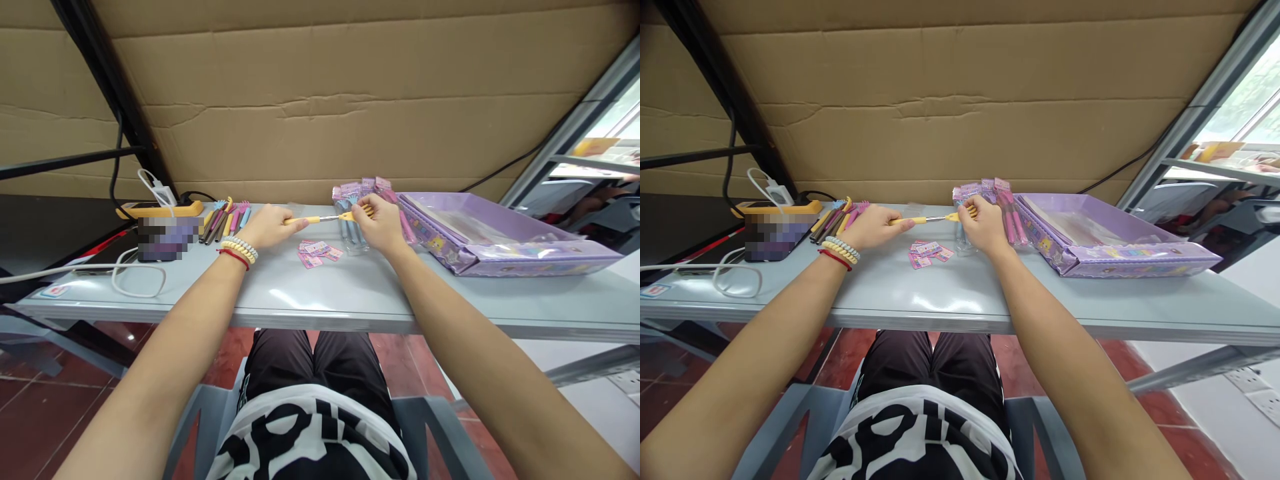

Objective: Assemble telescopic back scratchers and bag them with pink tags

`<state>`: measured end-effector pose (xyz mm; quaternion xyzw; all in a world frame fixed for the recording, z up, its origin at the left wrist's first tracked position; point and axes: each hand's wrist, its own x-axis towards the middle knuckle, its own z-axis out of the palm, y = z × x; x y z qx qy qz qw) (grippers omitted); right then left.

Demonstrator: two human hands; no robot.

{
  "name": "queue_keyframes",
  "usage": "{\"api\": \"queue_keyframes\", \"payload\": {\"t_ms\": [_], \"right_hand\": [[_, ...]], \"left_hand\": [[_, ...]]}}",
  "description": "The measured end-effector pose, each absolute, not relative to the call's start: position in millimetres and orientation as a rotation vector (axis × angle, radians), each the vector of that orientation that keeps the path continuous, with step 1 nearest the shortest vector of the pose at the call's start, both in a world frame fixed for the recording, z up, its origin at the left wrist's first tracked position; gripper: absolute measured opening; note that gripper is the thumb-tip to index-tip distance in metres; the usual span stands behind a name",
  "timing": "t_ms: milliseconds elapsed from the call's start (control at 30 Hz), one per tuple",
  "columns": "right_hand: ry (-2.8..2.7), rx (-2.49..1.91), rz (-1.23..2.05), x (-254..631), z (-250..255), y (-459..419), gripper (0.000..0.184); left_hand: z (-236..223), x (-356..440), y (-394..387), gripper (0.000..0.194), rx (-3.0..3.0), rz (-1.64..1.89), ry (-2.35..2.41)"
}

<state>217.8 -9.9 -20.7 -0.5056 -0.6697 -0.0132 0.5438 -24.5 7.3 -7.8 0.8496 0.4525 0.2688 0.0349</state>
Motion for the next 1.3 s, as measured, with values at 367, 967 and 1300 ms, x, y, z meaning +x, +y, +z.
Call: {"api": "queue_keyframes", "payload": {"t_ms": [367,967,1300], "right_hand": [[-1.600,-1.154,-0.051,219.5,-22.1,-7.1,0.015],[-1.612,-1.170,-0.064,219.7,-21.7,-7.8,0.015],[-1.627,-1.160,-0.040,220.2,-21.6,-8.6,0.016]], "left_hand": [[-8.4,-24.8,8.3,0.054,2.616,0.814,1.384],[-7.9,-23.8,6.4,0.053,2.669,0.839,1.327],[-7.2,-23.5,5.8,0.052,2.666,0.815,1.337]]}}
